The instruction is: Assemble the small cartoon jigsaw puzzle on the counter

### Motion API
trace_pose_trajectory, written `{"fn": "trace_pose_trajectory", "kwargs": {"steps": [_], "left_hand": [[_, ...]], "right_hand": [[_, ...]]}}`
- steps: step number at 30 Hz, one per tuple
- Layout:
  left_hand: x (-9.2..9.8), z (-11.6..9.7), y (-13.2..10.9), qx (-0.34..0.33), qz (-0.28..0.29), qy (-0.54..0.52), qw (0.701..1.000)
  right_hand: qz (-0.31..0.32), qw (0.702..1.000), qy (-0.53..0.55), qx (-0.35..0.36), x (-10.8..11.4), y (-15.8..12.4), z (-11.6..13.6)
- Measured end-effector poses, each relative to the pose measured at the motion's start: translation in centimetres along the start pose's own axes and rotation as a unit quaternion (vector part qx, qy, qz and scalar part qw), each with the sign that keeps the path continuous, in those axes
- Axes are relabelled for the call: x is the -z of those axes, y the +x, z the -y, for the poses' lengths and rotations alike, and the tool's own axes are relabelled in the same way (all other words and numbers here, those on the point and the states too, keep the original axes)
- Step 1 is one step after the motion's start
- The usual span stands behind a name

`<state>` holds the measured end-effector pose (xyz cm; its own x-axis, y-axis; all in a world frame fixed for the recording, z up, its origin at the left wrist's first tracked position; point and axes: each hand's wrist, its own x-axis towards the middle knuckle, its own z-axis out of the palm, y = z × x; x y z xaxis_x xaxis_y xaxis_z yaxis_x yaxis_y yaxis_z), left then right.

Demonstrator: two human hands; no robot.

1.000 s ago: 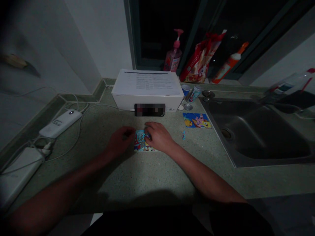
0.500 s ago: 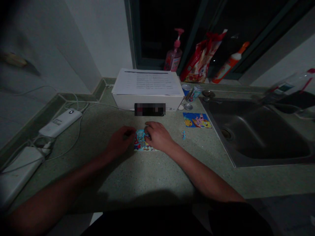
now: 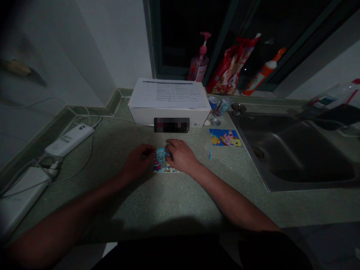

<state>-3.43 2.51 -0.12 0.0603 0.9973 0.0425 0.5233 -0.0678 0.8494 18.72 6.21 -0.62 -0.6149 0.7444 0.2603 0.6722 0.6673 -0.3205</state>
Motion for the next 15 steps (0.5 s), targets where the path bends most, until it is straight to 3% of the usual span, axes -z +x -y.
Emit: {"fn": "trace_pose_trajectory", "kwargs": {"steps": [15], "left_hand": [[-0.09,0.17,-0.01,0.002,0.000,0.007,1.000]], "right_hand": [[0.003,1.000,-0.008,0.004,0.05,-0.11,0.08]]}}
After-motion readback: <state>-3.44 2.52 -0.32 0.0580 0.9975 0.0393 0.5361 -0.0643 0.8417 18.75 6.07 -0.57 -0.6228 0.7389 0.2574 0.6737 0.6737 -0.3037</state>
